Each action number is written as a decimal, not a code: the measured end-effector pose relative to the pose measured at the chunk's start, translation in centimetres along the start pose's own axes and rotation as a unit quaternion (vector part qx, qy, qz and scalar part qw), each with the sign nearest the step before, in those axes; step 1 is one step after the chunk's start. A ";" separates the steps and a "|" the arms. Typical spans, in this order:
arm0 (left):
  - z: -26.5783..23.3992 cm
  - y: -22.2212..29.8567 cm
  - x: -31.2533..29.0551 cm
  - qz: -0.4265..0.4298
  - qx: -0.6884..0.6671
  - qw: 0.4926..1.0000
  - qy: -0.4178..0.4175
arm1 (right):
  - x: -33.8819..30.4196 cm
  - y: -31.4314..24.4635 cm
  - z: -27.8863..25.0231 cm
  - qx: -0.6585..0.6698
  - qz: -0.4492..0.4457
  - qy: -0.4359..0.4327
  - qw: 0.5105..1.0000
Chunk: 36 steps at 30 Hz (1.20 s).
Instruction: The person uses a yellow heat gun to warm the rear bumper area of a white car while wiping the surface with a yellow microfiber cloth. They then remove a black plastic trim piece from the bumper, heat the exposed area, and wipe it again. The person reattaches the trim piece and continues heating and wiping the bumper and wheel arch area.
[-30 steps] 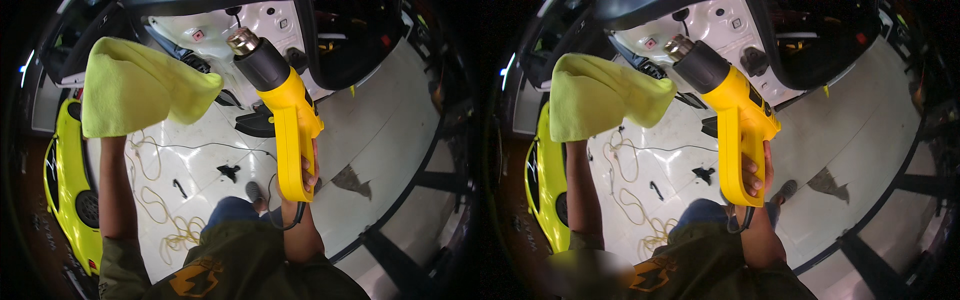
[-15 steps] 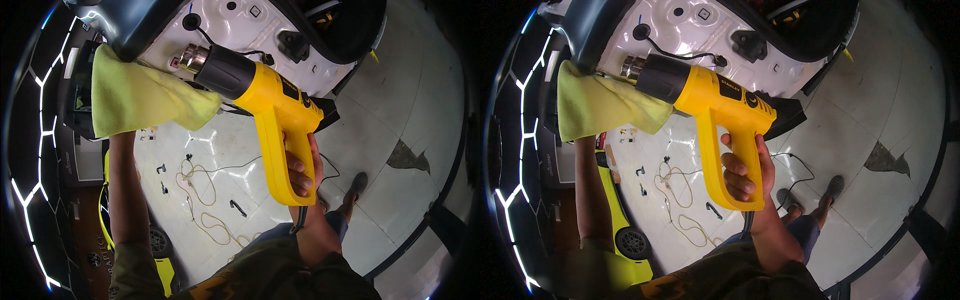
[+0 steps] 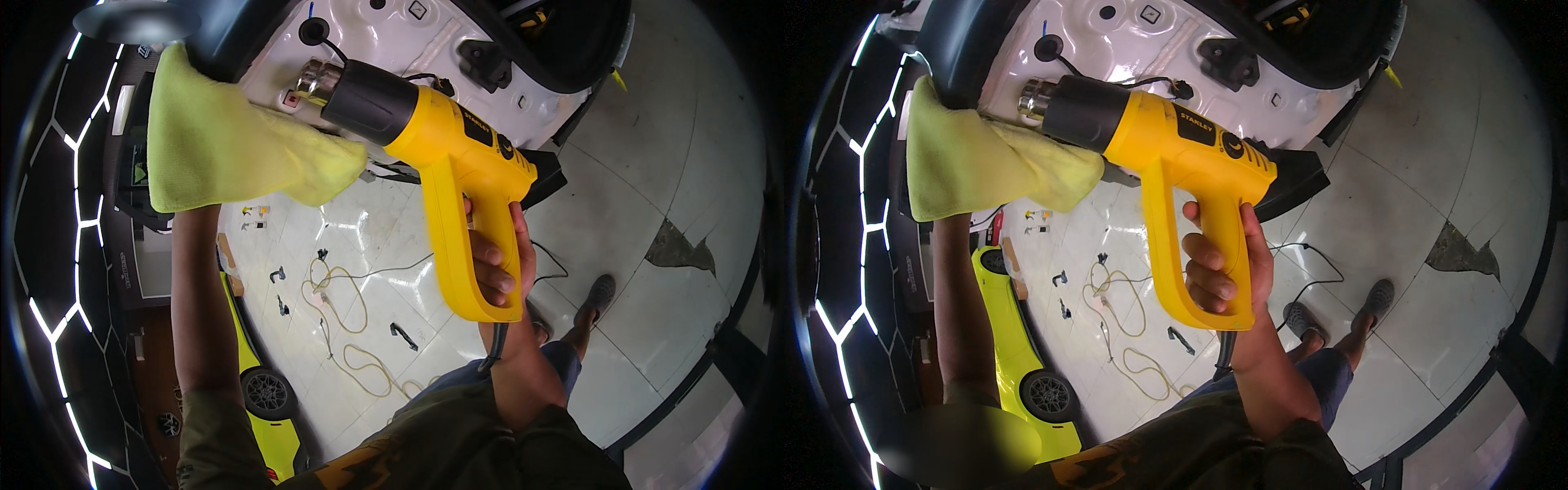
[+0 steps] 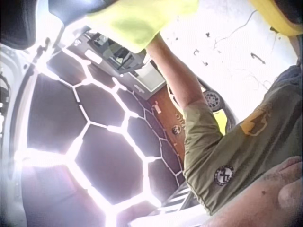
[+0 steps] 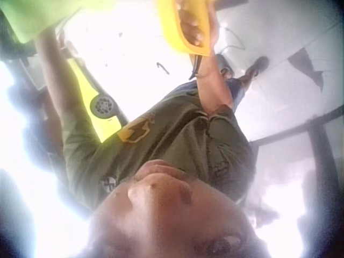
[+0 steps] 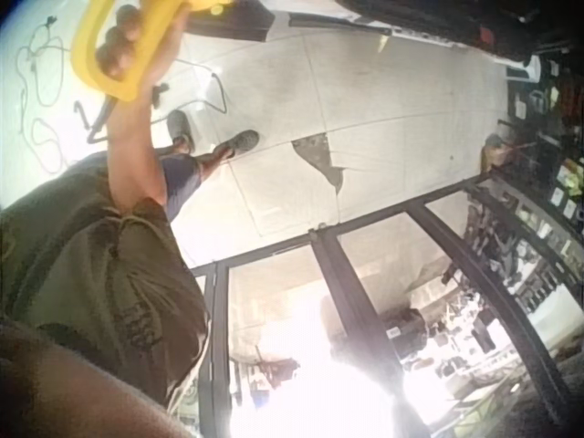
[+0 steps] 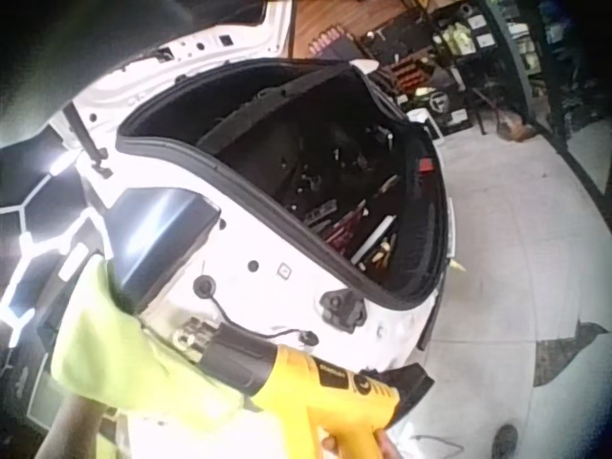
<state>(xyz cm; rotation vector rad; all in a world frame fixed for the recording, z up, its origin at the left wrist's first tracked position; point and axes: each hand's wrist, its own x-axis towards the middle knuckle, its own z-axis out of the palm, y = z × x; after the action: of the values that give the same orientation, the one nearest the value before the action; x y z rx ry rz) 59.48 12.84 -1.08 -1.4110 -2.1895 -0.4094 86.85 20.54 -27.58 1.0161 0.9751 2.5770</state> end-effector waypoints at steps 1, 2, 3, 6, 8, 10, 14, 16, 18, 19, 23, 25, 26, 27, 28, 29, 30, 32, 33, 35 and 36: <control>0.0 0.1 0.1 -0.001 0.003 1.000 0.000 | -0.1 -0.1 0.1 -0.005 -0.005 0.002 1.000; 0.1 0.2 0.4 0.001 0.006 1.000 0.001 | -0.2 -0.1 0.2 -0.011 -0.010 0.003 1.000; 0.5 0.2 0.7 0.003 0.007 1.000 -0.001 | -0.3 -0.4 0.3 -0.016 -0.015 0.005 1.000; 1.6 0.6 1.3 0.009 0.015 1.000 0.004 | -0.6 -1.3 0.6 -0.028 -0.027 0.009 0.999; 1.8 1.0 1.5 0.010 0.033 0.999 0.009 | -0.8 -1.6 0.9 -0.031 -0.031 0.010 0.999; 2.9 1.2 1.3 0.010 0.037 0.999 0.014 | -1.0 -2.3 1.1 -0.046 -0.031 0.015 0.998; 3.4 1.8 1.2 0.011 0.047 0.999 0.022 | -1.2 -3.4 2.1 -0.081 -0.040 0.019 0.996; 3.1 2.1 1.1 0.013 0.042 0.999 0.021 | -1.1 -3.6 2.6 -0.094 -0.044 0.017 0.994; 2.6 2.2 0.1 0.011 0.034 0.999 0.021 | -1.2 -3.5 2.9 -0.099 -0.048 0.019 0.994; 2.2 2.5 -0.7 0.009 0.030 0.999 0.018 | -1.3 -3.5 3.1 -0.101 -0.050 0.020 0.993; 2.0 2.9 -0.4 0.007 0.029 0.999 0.020 | -2.0 -3.3 3.7 -0.104 -0.056 0.033 0.992; 3.1 3.1 0.4 0.007 0.034 0.999 0.023 | -2.2 -3.4 3.7 -0.107 -0.061 0.038 0.992; 3.8 3.2 0.6 0.009 0.039 0.999 0.025 | -2.4 -3.5 3.8 -0.109 -0.064 0.039 0.991; 4.4 3.5 1.1 0.009 0.050 0.998 0.030 | -2.3 -3.5 3.9 -0.112 -0.065 0.037 0.991; 5.0 3.6 0.9 0.003 0.053 0.998 0.032 | -2.4 -3.5 4.2 -0.117 -0.066 0.042 0.990; 5.4 3.5 1.0 0.000 0.060 0.998 0.035 | -2.4 -3.4 4.3 -0.122 -0.066 0.046 0.989; 6.1 3.5 1.1 -0.002 0.057 0.998 0.039 | -2.5 -3.4 4.9 -0.136 -0.069 0.050 0.987; 5.6 3.4 0.6 -0.014 0.054 0.997 0.043 | -2.7 -2.9 6.7 -0.182 -0.069 0.077 0.978; 5.0 3.4 -0.2 -0.019 0.044 0.998 0.045 | -2.7 -2.7 7.8 -0.212 -0.064 0.087 0.971; 3.6 3.9 -3.9 -0.031 -0.018 0.999 0.041 | -3.6 -2.0 10.1 -0.282 -0.066 0.124 0.949; 2.6 4.3 -6.2 -0.043 -0.064 0.996 0.042 | -4.2 -1.7 11.4 -0.317 -0.069 0.143 0.935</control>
<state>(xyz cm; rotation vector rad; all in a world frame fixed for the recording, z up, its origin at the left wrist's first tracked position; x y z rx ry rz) 64.89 11.24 -6.83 -1.3412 -2.1952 -0.6391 97.47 25.86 -24.68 0.3928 0.1944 2.6663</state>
